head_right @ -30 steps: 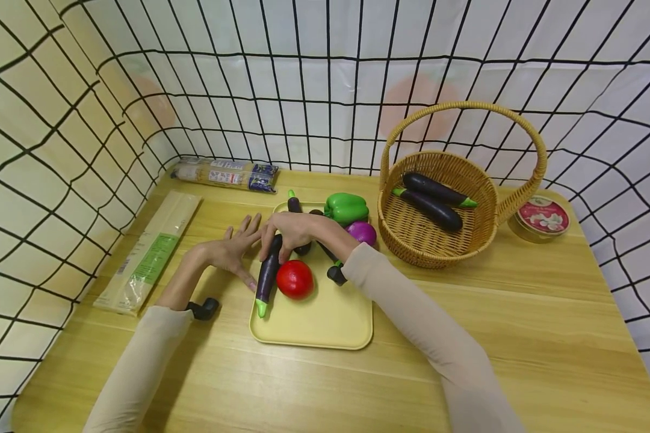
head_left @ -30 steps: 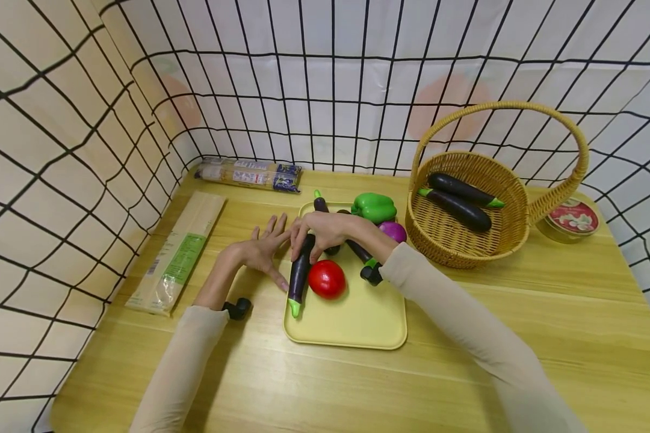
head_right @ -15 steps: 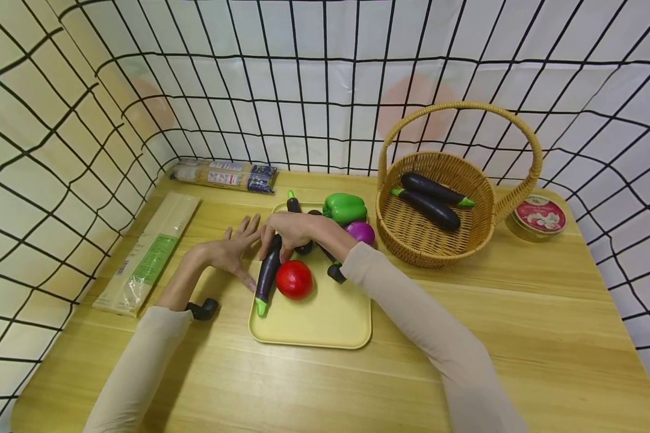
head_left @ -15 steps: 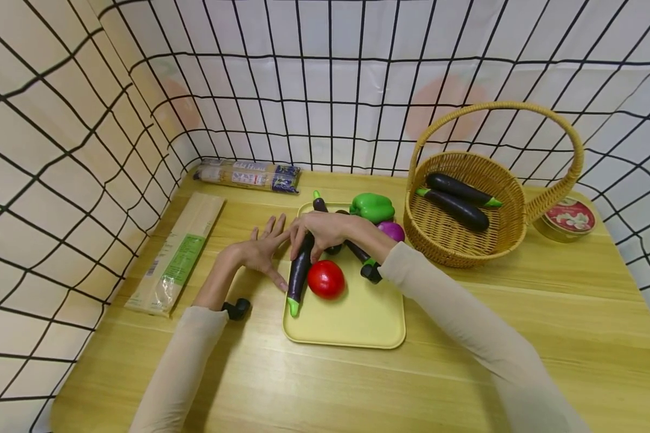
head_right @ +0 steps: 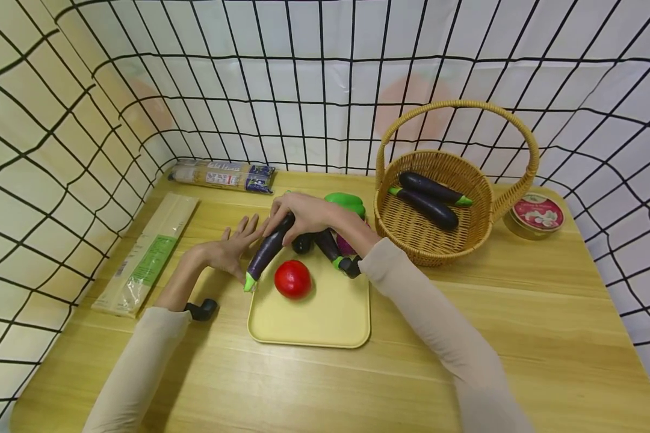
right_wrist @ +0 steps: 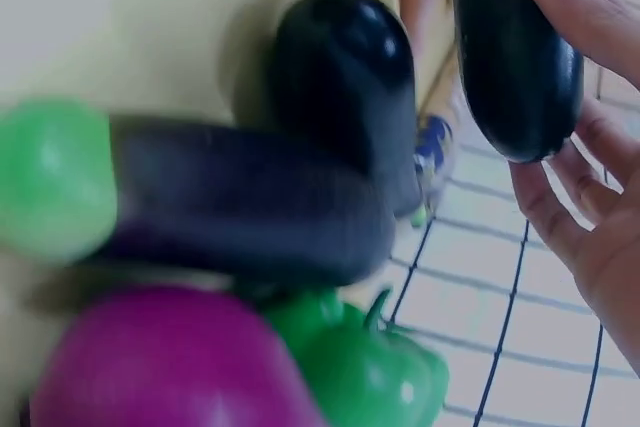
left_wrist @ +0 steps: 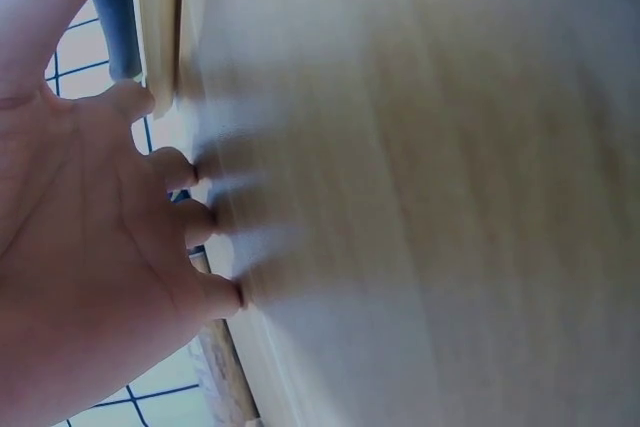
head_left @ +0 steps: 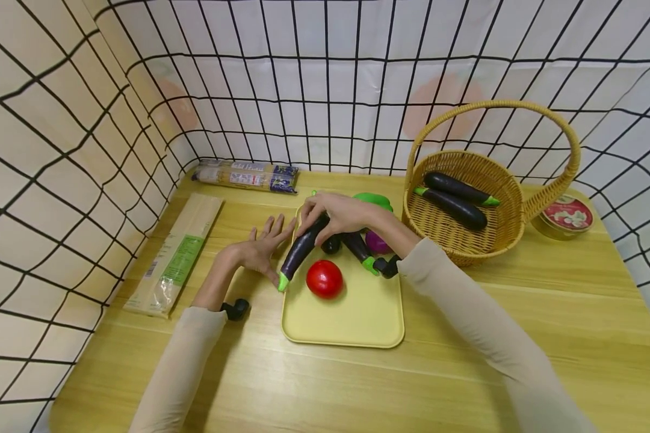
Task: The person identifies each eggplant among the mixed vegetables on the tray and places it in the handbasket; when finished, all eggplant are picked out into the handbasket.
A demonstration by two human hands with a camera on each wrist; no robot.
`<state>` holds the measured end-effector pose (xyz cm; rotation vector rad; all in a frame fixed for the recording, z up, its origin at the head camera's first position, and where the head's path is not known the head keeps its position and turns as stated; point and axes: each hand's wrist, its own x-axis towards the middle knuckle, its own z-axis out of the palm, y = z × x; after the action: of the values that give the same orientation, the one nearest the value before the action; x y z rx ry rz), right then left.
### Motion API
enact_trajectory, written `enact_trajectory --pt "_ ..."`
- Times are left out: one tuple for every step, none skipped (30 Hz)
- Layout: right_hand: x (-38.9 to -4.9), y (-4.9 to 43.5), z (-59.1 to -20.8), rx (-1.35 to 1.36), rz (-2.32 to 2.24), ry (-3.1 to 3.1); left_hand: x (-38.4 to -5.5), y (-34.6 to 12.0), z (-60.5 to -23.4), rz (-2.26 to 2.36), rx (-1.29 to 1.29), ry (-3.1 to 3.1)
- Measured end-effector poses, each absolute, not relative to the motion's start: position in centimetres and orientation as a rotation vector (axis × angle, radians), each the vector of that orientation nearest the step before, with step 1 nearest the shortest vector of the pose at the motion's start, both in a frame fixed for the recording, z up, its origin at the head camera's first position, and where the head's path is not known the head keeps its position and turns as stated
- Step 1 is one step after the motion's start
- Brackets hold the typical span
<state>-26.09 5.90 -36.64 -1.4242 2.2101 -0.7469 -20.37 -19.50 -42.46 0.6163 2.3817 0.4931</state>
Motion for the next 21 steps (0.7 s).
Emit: enact_trajectory --pt "-26.2 6.4 -36.5 -1.412 -0.772 2.232 -20.4 -19.5 -42.5 0.492 0.617 2.385" --pt "-26.2 6.9 -36.3 -1.398 -0.796 2.251 -20.4 -19.5 -42.5 0.488 0.62 2.389" --pt "-26.2 7.4 -36.1 -1.384 -0.819 2.271 -20.4 -19.5 -42.5 0.487 0.621 2.391" --pt "-26.3 7.9 -35.9 -1.365 -0.849 2.283 -20.4 -19.5 -42.5 0.485 0.622 2.393" --pt "-26.3 8.5 -35.6 -1.351 -0.868 2.302 -20.4 -19.5 -42.5 0.482 0.62 2.394" --pt "-26.3 9.0 -35.4 -1.323 -0.89 2.32 -20.4 -19.5 -42.5 0.483 0.618 2.392" --pt "-26.3 9.6 -35.0 -1.3 -0.908 2.343 -20.4 -19.5 -42.5 0.484 0.618 2.39" --pt "-26.3 10.2 -34.7 -1.276 -0.92 2.37 -20.4 -19.4 -42.5 0.487 0.62 2.389" --pt "-26.3 10.8 -34.4 -1.251 -0.927 2.4 -20.4 -19.4 -42.4 0.488 0.621 2.388" --pt "-26.3 11.5 -34.0 -1.22 -0.932 2.43 -20.4 -19.4 -42.4 0.488 0.62 2.387" --pt "-26.3 12.2 -33.7 -1.189 -0.93 2.467 -20.4 -19.4 -42.4 0.493 0.62 2.384" --pt "-26.2 12.9 -33.3 -1.145 -0.935 2.497 -20.4 -19.4 -42.4 0.495 0.619 2.383" --pt "-26.3 13.7 -33.0 -1.109 -0.934 2.53 -20.4 -19.3 -42.4 0.499 0.62 2.383" --pt "-26.3 14.6 -32.6 -1.069 -0.937 2.557 -20.4 -19.3 -42.4 0.502 0.621 2.382" --pt "-26.3 15.4 -32.3 -1.031 -0.944 2.582 -20.4 -19.3 -42.4 0.503 0.62 2.382" --pt "-26.3 16.4 -31.9 -0.992 -0.956 2.6 -20.4 -19.3 -42.4 0.504 0.619 2.384" --pt "-26.3 17.3 -31.5 -0.959 -0.962 2.62 -20.4 -19.3 -42.4 0.502 0.621 2.386" --pt "-26.3 18.3 -31.2 -0.924 -0.963 2.641 -20.4 -19.3 -42.4 0.496 0.623 2.388" --pt "-26.2 19.3 -30.9 -0.893 -0.959 2.657 -20.4 -19.3 -42.4 0.491 0.626 2.391" --pt "-26.2 20.2 -30.6 -0.855 -0.95 2.671 -20.3 -19.4 -42.4 0.485 0.627 2.393" --pt "-26.1 21.1 -30.3 -0.821 -0.94 2.684 -20.3 -19.4 -42.4 0.479 0.627 2.396"
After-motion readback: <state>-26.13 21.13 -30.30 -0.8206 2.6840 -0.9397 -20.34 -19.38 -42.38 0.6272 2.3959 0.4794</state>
